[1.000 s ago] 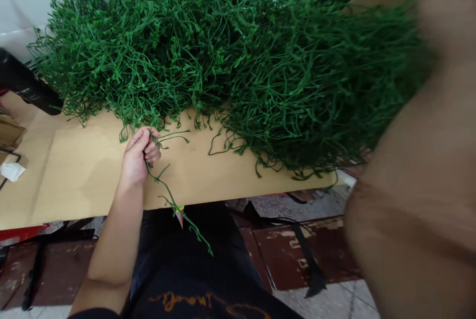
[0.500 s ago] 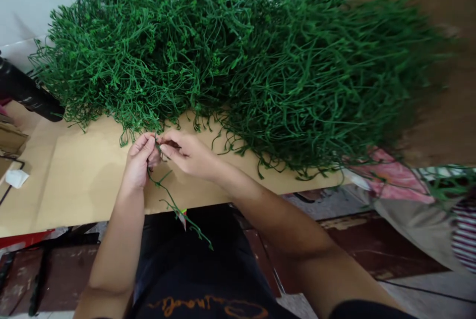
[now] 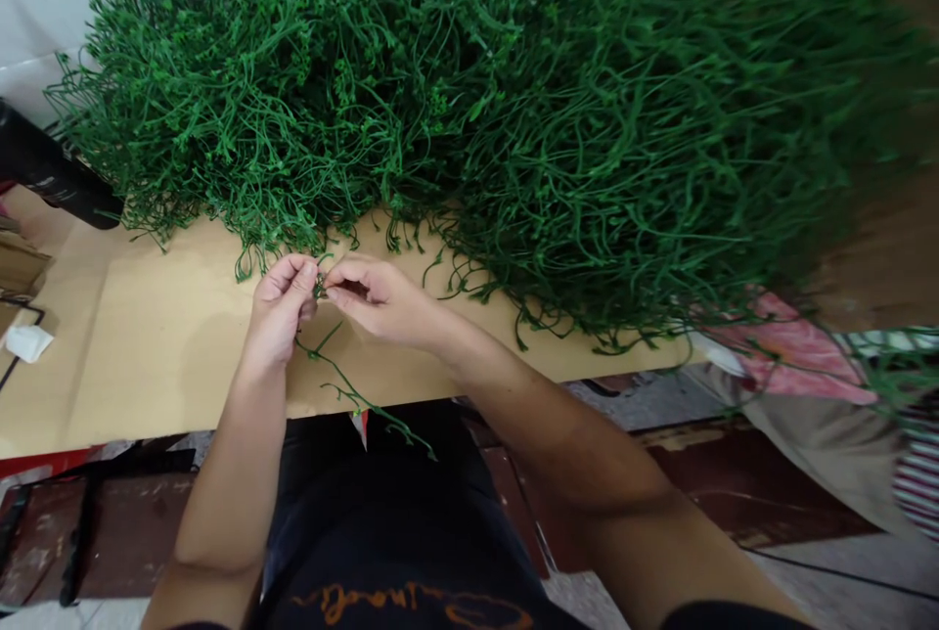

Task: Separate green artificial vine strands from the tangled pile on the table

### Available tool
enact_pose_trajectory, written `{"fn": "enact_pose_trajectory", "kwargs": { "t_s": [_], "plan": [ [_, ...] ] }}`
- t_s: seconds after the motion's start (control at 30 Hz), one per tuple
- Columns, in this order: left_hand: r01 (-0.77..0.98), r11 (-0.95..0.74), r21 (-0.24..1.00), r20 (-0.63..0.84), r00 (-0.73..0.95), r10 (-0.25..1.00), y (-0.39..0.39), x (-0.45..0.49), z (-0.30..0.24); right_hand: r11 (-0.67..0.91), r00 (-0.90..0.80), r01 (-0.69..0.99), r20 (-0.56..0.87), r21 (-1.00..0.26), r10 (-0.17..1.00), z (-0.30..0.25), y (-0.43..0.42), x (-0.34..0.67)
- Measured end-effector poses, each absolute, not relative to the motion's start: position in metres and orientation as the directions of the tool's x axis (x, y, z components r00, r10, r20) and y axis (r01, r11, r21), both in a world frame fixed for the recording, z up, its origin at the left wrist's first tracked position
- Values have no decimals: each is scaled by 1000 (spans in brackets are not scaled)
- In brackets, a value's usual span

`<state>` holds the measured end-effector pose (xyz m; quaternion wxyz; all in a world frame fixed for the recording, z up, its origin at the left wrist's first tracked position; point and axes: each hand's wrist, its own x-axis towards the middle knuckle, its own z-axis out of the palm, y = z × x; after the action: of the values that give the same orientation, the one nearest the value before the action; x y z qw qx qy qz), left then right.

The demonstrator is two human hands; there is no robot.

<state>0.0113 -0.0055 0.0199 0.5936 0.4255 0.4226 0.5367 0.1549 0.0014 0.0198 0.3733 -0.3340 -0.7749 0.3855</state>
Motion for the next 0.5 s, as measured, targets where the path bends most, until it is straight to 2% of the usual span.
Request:
{"fn": "enact_pose_trajectory", "kwargs": {
  "t_s": [0.2, 0.5],
  "plan": [
    [-264, 63, 963, -50, 55, 997, -4, 11, 18, 543, -488, 278, 370, -792, 791, 22, 0, 154],
    [-247, 24, 969, -10, 61, 998, -3, 10, 16, 508, -516, 298, 312, -808, 798, 25, 0, 150]
  ]
}}
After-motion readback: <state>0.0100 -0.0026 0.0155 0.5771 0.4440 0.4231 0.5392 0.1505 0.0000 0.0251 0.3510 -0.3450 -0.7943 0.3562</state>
